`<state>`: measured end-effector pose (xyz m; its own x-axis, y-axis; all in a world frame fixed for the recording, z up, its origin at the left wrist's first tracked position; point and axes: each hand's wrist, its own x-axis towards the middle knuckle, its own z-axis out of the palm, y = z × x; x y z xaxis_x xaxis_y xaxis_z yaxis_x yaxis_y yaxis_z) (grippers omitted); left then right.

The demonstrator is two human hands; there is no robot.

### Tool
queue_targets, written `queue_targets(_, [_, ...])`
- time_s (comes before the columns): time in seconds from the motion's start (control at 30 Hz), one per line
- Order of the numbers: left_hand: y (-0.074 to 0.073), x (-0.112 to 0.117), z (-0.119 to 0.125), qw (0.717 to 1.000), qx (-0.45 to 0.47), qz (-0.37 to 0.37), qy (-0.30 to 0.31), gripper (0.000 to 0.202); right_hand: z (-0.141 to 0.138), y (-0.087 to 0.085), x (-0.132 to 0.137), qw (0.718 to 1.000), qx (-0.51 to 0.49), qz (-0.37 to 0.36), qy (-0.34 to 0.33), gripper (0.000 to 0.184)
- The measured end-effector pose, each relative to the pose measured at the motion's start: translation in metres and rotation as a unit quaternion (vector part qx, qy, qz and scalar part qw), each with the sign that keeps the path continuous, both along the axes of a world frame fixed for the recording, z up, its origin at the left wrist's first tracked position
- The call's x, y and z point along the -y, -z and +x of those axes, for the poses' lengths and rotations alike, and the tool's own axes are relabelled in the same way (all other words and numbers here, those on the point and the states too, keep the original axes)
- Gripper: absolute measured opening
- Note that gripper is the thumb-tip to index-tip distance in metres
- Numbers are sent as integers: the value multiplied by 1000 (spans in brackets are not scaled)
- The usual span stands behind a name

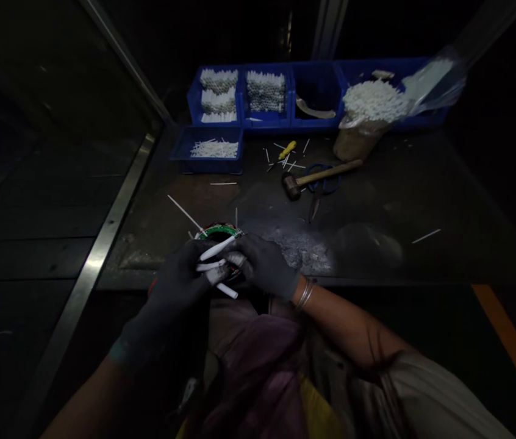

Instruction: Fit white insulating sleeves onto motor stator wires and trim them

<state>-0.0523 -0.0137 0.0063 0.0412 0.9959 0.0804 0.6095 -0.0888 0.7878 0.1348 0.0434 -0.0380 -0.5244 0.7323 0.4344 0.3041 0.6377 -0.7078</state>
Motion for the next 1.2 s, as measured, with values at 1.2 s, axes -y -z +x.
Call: queue_targets(1.2, [7,21,-8,999,-12,44,26,18,19,-23,12,998,14,-51,24,12])
